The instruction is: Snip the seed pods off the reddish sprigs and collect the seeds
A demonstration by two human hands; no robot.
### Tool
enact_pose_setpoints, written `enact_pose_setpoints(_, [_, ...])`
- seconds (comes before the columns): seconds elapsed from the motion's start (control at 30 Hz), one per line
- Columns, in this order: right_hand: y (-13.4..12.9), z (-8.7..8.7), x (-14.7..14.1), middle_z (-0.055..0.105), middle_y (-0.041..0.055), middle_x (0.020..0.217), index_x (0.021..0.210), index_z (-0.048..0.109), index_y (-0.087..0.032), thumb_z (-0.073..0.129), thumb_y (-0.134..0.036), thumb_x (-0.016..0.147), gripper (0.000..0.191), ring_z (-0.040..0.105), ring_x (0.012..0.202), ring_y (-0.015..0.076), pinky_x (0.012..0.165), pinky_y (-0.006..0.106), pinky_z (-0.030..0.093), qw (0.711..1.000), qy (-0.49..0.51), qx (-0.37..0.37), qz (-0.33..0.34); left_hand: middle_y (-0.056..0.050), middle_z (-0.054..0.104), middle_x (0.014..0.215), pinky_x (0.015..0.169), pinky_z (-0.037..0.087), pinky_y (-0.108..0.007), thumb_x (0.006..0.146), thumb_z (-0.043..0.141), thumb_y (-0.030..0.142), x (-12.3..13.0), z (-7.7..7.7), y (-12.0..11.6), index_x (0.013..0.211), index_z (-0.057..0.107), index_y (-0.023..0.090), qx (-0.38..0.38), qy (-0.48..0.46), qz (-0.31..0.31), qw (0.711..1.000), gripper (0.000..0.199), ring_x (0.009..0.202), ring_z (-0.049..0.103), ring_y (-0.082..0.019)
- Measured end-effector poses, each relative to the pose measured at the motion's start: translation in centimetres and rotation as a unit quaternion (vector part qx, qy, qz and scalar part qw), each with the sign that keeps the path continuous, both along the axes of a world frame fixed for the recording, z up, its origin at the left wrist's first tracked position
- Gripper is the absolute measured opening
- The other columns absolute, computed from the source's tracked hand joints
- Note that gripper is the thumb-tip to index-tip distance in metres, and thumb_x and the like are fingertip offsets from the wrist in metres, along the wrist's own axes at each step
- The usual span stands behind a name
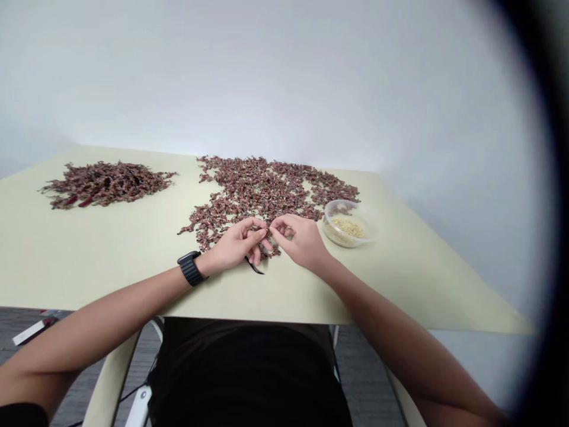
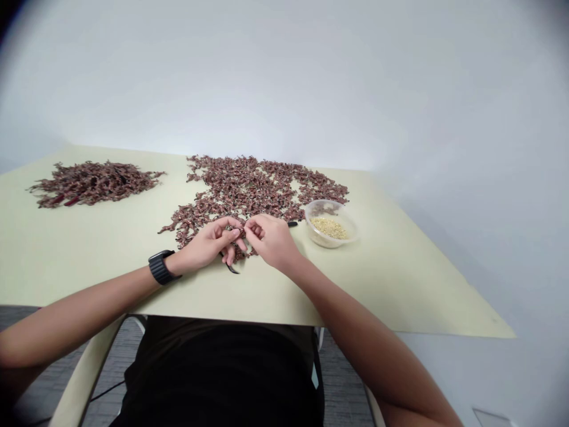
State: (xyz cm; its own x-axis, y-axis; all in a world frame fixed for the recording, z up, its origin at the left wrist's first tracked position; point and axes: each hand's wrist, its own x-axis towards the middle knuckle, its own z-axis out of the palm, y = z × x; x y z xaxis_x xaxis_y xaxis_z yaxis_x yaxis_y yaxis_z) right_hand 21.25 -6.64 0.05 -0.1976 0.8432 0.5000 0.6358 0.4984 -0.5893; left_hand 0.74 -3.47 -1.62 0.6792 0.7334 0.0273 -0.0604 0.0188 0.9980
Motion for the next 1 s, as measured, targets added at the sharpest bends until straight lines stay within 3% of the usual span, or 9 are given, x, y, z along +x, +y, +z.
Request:
enact_pose_setpoints(0.27, [0.1, -0.4, 0.2, 0.07, 0.0029, 0.083, 0.089, 0.069, -0.021, 0.061, -0.02, 0.091, 0.009, 0.062, 0.072, 0.016, 0.07, 0.029, 0.049, 1.0, -0.002, 0.0, 0.006, -0.01, 0.076, 0.091, 0.047, 0.047, -0.019, 0.097, 0.059, 0.052, 0.0, 0.0, 0.1, 0.116, 0.048, 0.018, 0.002, -0.001, -0.004, 1.0, 0.04, 0.052, 0.066, -0.012])
enact_pose_setpoints(0.6, [-0.1, -1.1, -0.4, 0.068, 0.0081, 0.088, 0.091, 0.066, -0.021, 0.054, -0.023, 0.096, 0.014, 0.062, 0.085, 0.0215, 0.084, 0.036, 0.05, 0.997, -0.064, 0.046, 0.007, -0.004, 0.071, 0.079, 0.042, 0.037, -0.016, 0.098, 0.057, 0.049, 0.1, 0.1, -0.1, 0.111, 0.047, 0.018, 0.026, -0.004, -0.004, 1.0, 0.035, 0.045, 0.056, -0.007])
enact_pose_setpoints(0.67, [-0.1, -1.1, -0.6, 0.068, 0.0073, 0.085, 0.089, 0.067, -0.021, 0.056, -0.028, 0.095, 0.014, 0.063, 0.08, 0.0208, 0.078, 0.035, 0.053, 1.0, -0.008, -0.003, -0.008, -0.002, 0.069, 0.074, 0.043, 0.037, -0.016, 0.099, 0.057, 0.047, 0.2, 0.1, -0.3, 0.111, 0.047, 0.019, 0.051, -0.001, 0.008, 0.999, 0.033, 0.044, 0.053, -0.006])
enact_pose_setpoints(0.73, [-0.1, -1.1, -0.7, 0.069, 0.0054, 0.08, 0.089, 0.068, -0.021, 0.061, -0.035, 0.093, 0.016, 0.065, 0.068, 0.0188, 0.067, 0.033, 0.055, 0.991, 0.09, -0.101, -0.011, 0.001, 0.067, 0.069, 0.043, 0.037, -0.016, 0.099, 0.057, 0.047, 0.2, 0.1, -0.5, 0.112, 0.047, 0.019, 0.08, 0.01, 0.026, 0.996, 0.032, 0.044, 0.05, -0.006])
enact_pose_setpoints(0.87, [0.5, -1.2, -0.1, 0.07, 0.0043, 0.079, 0.089, 0.068, -0.017, 0.068, -0.046, 0.088, 0.029, 0.067, 0.057, 0.016, 0.056, 0.03, 0.055, 0.93, 0.241, -0.273, 0.057, 0.002, 0.064, 0.066, 0.043, 0.037, -0.016, 0.099, 0.057, 0.048, 0.1, 0.1, -0.5, 0.113, 0.048, 0.019, 0.107, 0.033, 0.039, 0.993, 0.033, 0.044, 0.049, -0.006])
enact_pose_setpoints(0.93, [0.9, -1.4, 0.3, 0.07, 0.0045, 0.081, 0.09, 0.069, -0.017, 0.068, -0.049, 0.088, 0.032, 0.067, 0.059, 0.0157, 0.057, 0.03, 0.056, 0.918, 0.255, -0.292, 0.084, 0.001, 0.065, 0.068, 0.043, 0.037, -0.017, 0.099, 0.056, 0.048, 0.1, 0.1, -0.4, 0.112, 0.048, 0.019, 0.091, 0.029, 0.026, 0.995, 0.033, 0.044, 0.049, -0.006])
enact_pose_setpoints(1.0, [1.0, -1.5, 0.6, 0.07, 0.0042, 0.082, 0.093, 0.069, -0.018, 0.069, -0.049, 0.087, 0.032, 0.067, 0.059, 0.0155, 0.057, 0.03, 0.057, 0.929, 0.238, -0.271, 0.085, 0.0, 0.066, 0.07, 0.043, 0.036, -0.017, 0.099, 0.056, 0.048, 0.0, 0.2, -0.2, 0.11, 0.048, 0.018, 0.068, 0.017, 0.005, 0.998, 0.032, 0.044, 0.049, -0.006])
